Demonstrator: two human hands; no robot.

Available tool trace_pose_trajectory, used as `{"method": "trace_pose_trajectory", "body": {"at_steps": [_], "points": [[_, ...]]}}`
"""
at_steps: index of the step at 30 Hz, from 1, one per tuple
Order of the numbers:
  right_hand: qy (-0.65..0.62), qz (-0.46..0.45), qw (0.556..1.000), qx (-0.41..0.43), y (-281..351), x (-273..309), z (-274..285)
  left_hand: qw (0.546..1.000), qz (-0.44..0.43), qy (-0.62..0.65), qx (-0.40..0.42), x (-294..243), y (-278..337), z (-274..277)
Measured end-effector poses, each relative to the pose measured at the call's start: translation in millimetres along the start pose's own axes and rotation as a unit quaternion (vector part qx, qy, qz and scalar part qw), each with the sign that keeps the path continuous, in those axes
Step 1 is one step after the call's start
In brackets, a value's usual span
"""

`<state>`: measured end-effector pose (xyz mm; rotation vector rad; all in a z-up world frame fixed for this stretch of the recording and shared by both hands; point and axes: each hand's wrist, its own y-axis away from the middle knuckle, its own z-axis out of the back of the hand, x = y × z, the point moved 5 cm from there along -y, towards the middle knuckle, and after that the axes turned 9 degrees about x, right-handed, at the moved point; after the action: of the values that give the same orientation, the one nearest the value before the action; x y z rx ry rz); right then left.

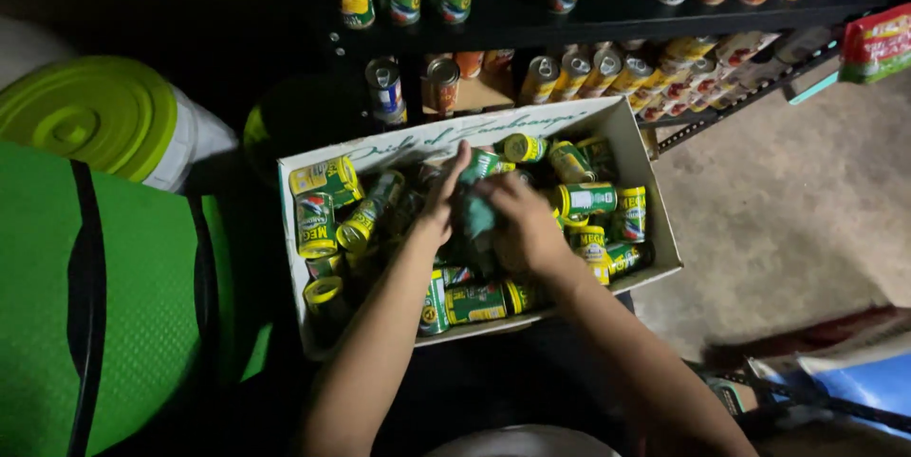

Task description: Wiping canned goods with a cloth and organizing them onto a grocery shelf.

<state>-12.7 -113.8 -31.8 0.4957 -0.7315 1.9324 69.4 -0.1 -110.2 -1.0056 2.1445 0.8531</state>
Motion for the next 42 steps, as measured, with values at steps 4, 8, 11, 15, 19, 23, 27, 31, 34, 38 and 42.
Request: {"method": "trace_pose_trajectory", "body": {"at_steps": [4, 8, 11, 15, 19, 23, 27, 31, 34, 38, 42], "points": [[0.025, 0.017, 0.999, 0.032, -4.5, -13.8, -4.2, 0.999, 0.018, 0.031, 0.004, 25.9, -26.7, 31.5], [-0.025, 0.005, 0.991, -0.132, 2.2, -45.6, 8.9, 0.997, 0.040, 0.030, -0.063, 11.7, 13.4, -12.3], [-0.042, 0.017, 0.989, -0.137, 11.1, -49.8, 2.2, 0.997, 0.046, 0.012, -0.059, -4.6, 21.9, -27.9], [0.020, 0.075, 0.996, -0.035, 4.6, -8.9, -6.0, 1.000, 0.010, 0.020, 0.005, 9.3, -16.2, 12.6], [0.020, 0.170, 0.974, -0.146, 2.6, -36.9, -3.7, 0.999, 0.041, 0.030, -0.005, 4.5, 1.2, -3.9], [-0.058, -0.011, 0.990, -0.130, 7.4, -35.3, 15.1, 0.999, 0.050, 0.012, -0.007, 8.9, 12.8, -15.6], [0.043, 0.046, 0.997, 0.053, 4.7, -5.6, -4.1, 0.998, 0.049, 0.030, 0.013, 1.4, 2.7, -4.0], [-0.029, 0.071, 0.997, 0.018, 3.3, -32.1, -15.2, 0.999, 0.047, 0.015, -0.022, 5.0, 3.7, 6.7], [-0.011, 0.069, 0.991, -0.111, 5.8, -40.8, 4.2, 0.999, 0.038, -0.004, -0.028, 6.2, 6.9, -9.2], [-0.055, -0.005, 0.992, -0.117, 15.3, -53.4, -3.6, 0.998, 0.062, -0.006, -0.018, -9.0, 26.4, -28.8], [0.035, 0.071, 0.997, 0.003, 9.9, -12.7, -12.7, 0.998, 0.050, -0.028, -0.014, 34.8, -25.3, 42.0]]}}
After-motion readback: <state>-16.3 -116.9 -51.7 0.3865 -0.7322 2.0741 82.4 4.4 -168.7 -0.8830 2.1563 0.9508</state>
